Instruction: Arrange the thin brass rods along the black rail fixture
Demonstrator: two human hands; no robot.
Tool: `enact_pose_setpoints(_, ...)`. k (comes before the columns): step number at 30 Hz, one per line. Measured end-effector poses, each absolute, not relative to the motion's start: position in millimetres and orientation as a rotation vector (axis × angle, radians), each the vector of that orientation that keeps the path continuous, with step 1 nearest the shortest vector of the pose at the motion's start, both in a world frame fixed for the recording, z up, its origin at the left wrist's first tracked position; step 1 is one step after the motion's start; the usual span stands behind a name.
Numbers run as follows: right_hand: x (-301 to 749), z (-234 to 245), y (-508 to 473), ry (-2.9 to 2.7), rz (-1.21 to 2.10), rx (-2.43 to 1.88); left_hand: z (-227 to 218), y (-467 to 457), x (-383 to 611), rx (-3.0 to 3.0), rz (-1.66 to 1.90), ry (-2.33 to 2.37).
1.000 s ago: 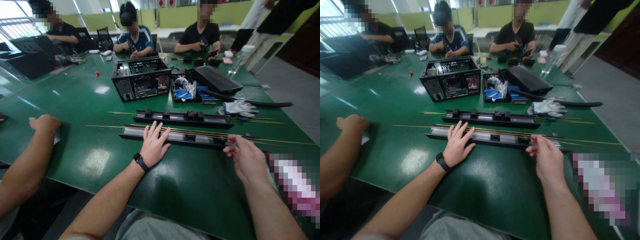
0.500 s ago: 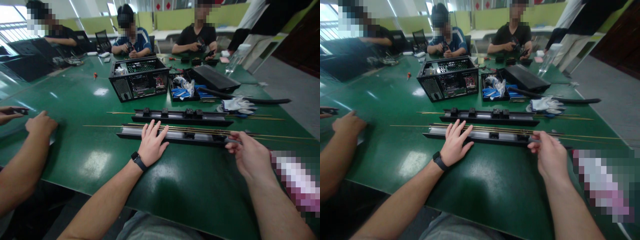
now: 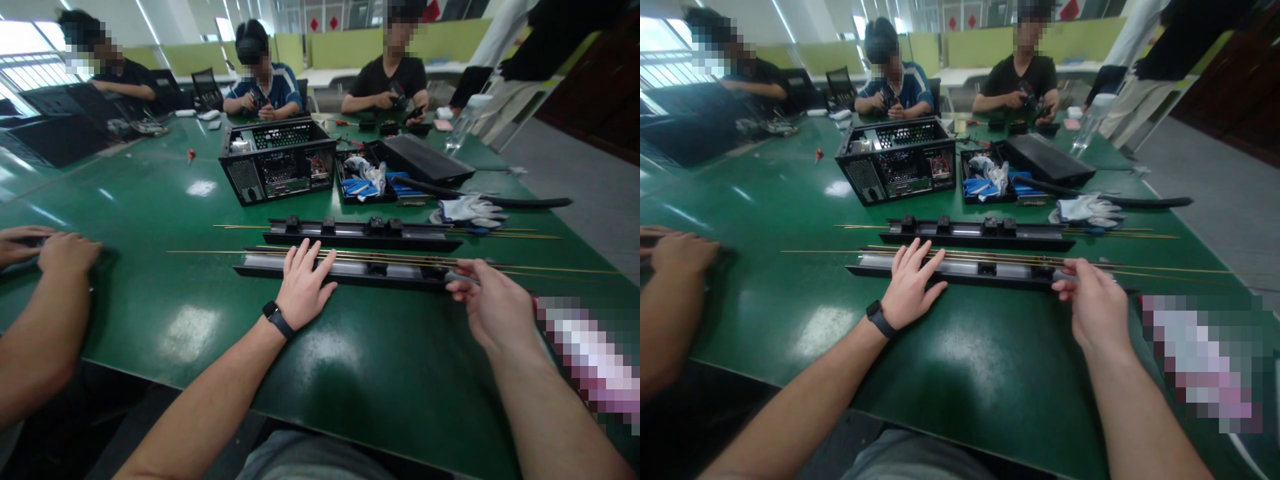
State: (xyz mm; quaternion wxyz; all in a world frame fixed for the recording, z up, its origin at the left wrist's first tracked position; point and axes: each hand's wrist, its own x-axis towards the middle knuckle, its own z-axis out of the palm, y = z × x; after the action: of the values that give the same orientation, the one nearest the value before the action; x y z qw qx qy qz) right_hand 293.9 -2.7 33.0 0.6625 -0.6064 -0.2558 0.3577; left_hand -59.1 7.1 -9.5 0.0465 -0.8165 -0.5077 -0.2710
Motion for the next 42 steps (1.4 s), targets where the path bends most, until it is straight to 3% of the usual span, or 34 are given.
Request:
enact_pose_setpoints(17, 299.2, 19.5, -4.5, -0.712, 0.852, -1.351, -10.5, 7.8, -61.2, -2.497, -0.838, -1.552)
enact_pose_setpoints(24, 310.9, 8.7, 1.4, -0.609, 0.710, -1.390, -11.0, 7.8, -61.4, -2.490, -0.856, -1.532)
enact_pose_setpoints(42, 298.5, 15.7, -3.2, -0.674, 0.839, -1.334, -10.3, 8.1, -61.6, -2.495, -0.843, -1.563)
